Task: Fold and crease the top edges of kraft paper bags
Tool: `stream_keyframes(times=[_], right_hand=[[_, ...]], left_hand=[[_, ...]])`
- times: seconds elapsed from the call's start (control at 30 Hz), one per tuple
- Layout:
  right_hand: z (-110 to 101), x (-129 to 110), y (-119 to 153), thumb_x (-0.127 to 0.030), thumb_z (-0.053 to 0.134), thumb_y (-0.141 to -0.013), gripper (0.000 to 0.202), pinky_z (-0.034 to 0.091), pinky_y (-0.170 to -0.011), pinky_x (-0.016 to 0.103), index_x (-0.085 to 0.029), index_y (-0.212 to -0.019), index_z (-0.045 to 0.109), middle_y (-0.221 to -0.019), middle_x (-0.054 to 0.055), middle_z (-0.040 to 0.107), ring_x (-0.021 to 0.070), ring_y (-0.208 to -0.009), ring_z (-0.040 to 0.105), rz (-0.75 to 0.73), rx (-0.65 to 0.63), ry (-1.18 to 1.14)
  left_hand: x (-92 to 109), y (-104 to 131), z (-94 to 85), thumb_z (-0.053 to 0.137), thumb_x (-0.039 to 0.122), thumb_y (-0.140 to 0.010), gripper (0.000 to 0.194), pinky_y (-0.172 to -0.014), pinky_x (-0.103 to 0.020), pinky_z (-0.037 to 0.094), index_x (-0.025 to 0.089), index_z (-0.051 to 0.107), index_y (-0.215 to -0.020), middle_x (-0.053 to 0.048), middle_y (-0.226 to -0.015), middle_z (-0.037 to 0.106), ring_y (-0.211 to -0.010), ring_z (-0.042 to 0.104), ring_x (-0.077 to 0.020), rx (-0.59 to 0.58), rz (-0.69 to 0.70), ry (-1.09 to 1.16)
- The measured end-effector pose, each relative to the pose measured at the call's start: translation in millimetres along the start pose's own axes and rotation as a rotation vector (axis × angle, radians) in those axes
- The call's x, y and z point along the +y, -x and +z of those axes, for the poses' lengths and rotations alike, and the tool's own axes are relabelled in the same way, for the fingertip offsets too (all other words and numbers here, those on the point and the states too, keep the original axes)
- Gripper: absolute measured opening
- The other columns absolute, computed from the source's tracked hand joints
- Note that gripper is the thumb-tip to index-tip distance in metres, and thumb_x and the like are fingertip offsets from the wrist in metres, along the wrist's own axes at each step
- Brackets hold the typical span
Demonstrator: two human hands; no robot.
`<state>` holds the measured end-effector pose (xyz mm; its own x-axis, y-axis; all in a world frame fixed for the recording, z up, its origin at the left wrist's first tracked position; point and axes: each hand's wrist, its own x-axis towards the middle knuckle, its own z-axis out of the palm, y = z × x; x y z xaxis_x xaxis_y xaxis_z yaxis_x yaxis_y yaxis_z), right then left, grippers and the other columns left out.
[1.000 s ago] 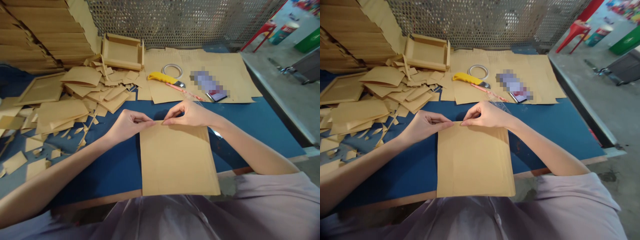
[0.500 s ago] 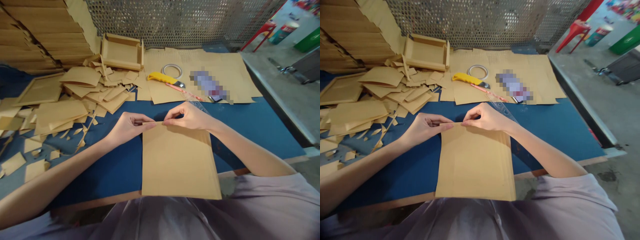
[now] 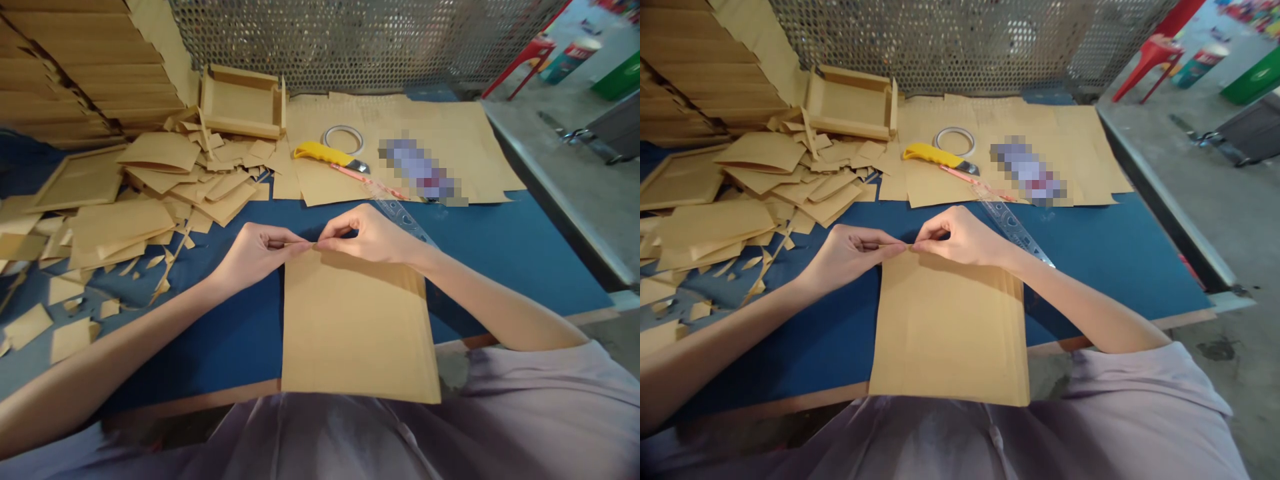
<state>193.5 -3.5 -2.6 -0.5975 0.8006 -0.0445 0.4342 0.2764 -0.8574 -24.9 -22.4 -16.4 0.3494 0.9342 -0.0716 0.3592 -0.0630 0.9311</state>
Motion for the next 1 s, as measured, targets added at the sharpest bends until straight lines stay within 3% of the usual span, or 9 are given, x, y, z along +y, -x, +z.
stream_keyframes(times=[0.2,0.53,0.8,1.0], right_hand=[[0.2,0.7,-1.0,-0.028,0.063,-0.082,0.018,0.042,-0.06,0.025,-0.014,-0.075,0.073,-0.072,0.004,0.072,0.0135,-0.065,0.062,-0.008,-0.005,-0.015],[-6.2,9.2,-0.6,-0.037,0.066,-0.082,0.024,0.043,-0.062,0.027,-0.015,-0.077,0.075,-0.077,0.007,0.074,0.0145,-0.066,0.062,0.004,-0.013,-0.002],[-5.1,10.2,-0.8,-0.041,0.065,-0.083,0.028,0.044,-0.062,0.027,-0.015,-0.078,0.075,-0.078,0.007,0.075,0.0147,-0.067,0.062,0.007,-0.037,0.011],[-18.5,6.4,5.2,-0.047,0.068,-0.08,0.031,0.043,-0.063,0.027,-0.018,-0.087,0.077,-0.084,0.006,0.075,0.0164,-0.073,0.064,0.091,-0.126,0.036]], left_hand=[[1.5,-0.8,-2.3,0.071,0.033,-0.079,0.018,-0.066,-0.019,0.057,0.018,0.079,-0.079,-0.003,-0.075,0.077,-0.073,0.072,-0.0178,-0.016,0.042,-0.035],[0.0,-4.1,-9.1,0.078,0.046,-0.072,0.029,-0.07,-0.026,0.062,0.018,0.078,-0.079,-0.005,-0.078,0.077,-0.076,0.073,-0.0207,-0.067,-0.104,0.138],[1.3,-6.5,-9.9,0.079,0.043,-0.072,0.026,-0.071,-0.023,0.063,0.018,0.078,-0.078,-0.004,-0.078,0.077,-0.076,0.074,-0.0188,-0.108,-0.168,0.21],[-0.6,-9.3,-17.5,0.081,0.045,-0.069,0.028,-0.073,-0.026,0.063,0.019,0.078,-0.08,-0.005,-0.079,0.077,-0.077,0.074,-0.0203,-0.071,-0.168,0.175]])
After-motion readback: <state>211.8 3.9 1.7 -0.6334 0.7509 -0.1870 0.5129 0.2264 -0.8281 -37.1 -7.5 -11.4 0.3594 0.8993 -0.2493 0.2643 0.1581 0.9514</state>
